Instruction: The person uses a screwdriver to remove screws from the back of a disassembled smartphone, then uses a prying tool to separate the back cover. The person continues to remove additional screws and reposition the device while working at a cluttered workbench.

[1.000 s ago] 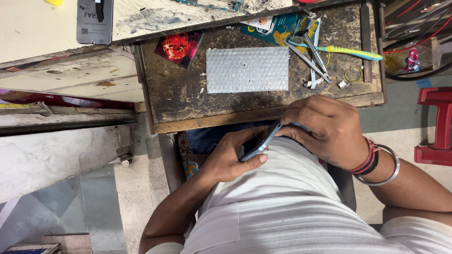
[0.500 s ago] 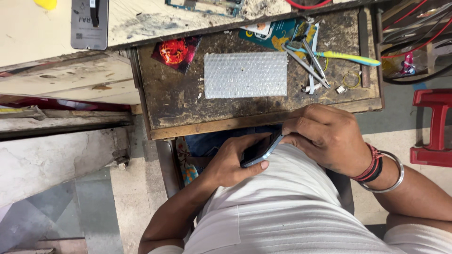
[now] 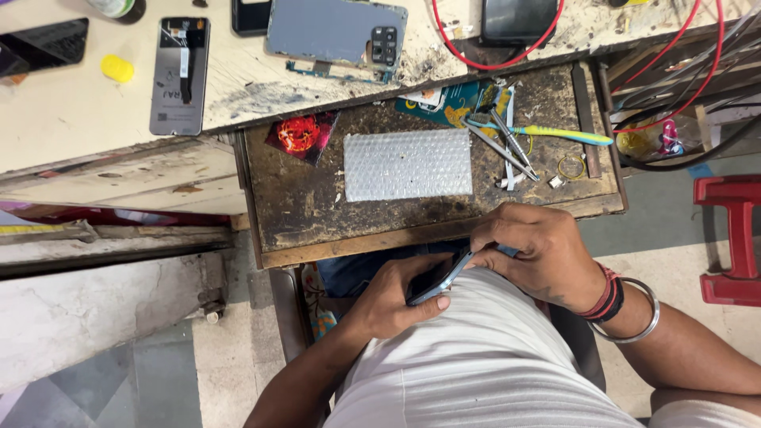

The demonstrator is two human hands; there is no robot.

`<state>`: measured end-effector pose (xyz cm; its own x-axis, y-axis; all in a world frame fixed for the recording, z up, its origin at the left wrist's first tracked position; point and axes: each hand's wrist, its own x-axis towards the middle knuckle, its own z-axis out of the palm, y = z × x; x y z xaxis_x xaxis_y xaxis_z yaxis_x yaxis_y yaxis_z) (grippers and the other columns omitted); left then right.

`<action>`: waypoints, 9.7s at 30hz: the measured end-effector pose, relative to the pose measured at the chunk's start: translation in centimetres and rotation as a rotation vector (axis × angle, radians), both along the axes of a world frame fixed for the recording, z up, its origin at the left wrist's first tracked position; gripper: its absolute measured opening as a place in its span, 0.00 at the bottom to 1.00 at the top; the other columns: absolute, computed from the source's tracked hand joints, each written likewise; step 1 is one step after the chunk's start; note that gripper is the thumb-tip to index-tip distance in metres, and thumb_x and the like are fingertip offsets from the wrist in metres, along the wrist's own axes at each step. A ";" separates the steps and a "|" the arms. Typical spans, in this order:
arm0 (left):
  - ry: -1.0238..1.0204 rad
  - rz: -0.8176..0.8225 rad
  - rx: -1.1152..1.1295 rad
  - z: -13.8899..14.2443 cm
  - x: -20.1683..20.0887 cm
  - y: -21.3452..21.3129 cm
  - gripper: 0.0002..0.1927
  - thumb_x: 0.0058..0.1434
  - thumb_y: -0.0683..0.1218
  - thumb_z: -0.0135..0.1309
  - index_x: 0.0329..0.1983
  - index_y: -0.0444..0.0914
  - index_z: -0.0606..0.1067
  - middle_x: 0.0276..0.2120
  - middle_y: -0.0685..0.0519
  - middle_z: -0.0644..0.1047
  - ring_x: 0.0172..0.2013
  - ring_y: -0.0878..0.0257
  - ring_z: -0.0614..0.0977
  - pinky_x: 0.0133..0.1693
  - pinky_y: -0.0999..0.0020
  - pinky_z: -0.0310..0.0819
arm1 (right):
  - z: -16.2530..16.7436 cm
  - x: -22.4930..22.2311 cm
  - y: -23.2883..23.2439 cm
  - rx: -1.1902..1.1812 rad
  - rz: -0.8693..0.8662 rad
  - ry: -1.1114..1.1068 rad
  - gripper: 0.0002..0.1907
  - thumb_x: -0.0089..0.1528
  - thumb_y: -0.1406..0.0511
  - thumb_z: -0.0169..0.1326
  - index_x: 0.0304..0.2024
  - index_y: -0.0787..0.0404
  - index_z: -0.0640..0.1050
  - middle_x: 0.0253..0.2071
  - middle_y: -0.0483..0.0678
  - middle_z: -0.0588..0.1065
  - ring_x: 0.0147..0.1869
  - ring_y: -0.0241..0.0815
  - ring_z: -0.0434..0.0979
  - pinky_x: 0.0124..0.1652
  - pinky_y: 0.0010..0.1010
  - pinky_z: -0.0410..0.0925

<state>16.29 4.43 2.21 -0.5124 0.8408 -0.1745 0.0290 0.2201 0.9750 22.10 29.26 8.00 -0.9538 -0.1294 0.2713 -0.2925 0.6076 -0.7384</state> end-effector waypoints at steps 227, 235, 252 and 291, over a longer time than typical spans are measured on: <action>-0.575 0.722 1.059 -5.1 -9.6 1.8 0.43 0.75 0.71 0.32 0.78 0.36 0.58 0.61 0.43 0.72 0.57 0.55 0.77 0.60 0.51 0.77 | -2.6 -7.3 -4.1 0.348 -0.245 -0.143 0.10 0.62 0.63 0.66 0.46 0.54 0.85 0.32 0.47 0.79 0.30 0.46 0.79 0.30 0.35 0.69; -0.556 0.702 1.049 -5.2 -9.7 2.1 0.43 0.75 0.71 0.32 0.78 0.35 0.57 0.60 0.45 0.70 0.55 0.56 0.76 0.60 0.51 0.76 | -2.7 -7.9 -4.3 0.338 -0.233 -0.148 0.10 0.63 0.63 0.65 0.47 0.53 0.85 0.32 0.47 0.79 0.30 0.45 0.78 0.30 0.35 0.68; -0.569 0.728 0.987 -5.2 -9.5 2.1 0.44 0.72 0.72 0.35 0.78 0.36 0.56 0.65 0.44 0.69 0.57 0.56 0.76 0.60 0.52 0.76 | -0.8 -9.0 -4.3 0.601 -0.035 0.054 0.11 0.59 0.68 0.63 0.45 0.57 0.83 0.37 0.48 0.76 0.39 0.50 0.77 0.39 0.39 0.72; -0.546 0.744 1.010 -5.6 -9.6 2.2 0.43 0.74 0.72 0.33 0.78 0.37 0.56 0.66 0.44 0.67 0.57 0.55 0.77 0.59 0.50 0.77 | -0.1 -9.8 -3.3 0.515 0.025 -0.030 0.12 0.60 0.65 0.63 0.47 0.56 0.83 0.42 0.52 0.77 0.37 0.50 0.80 0.35 0.39 0.72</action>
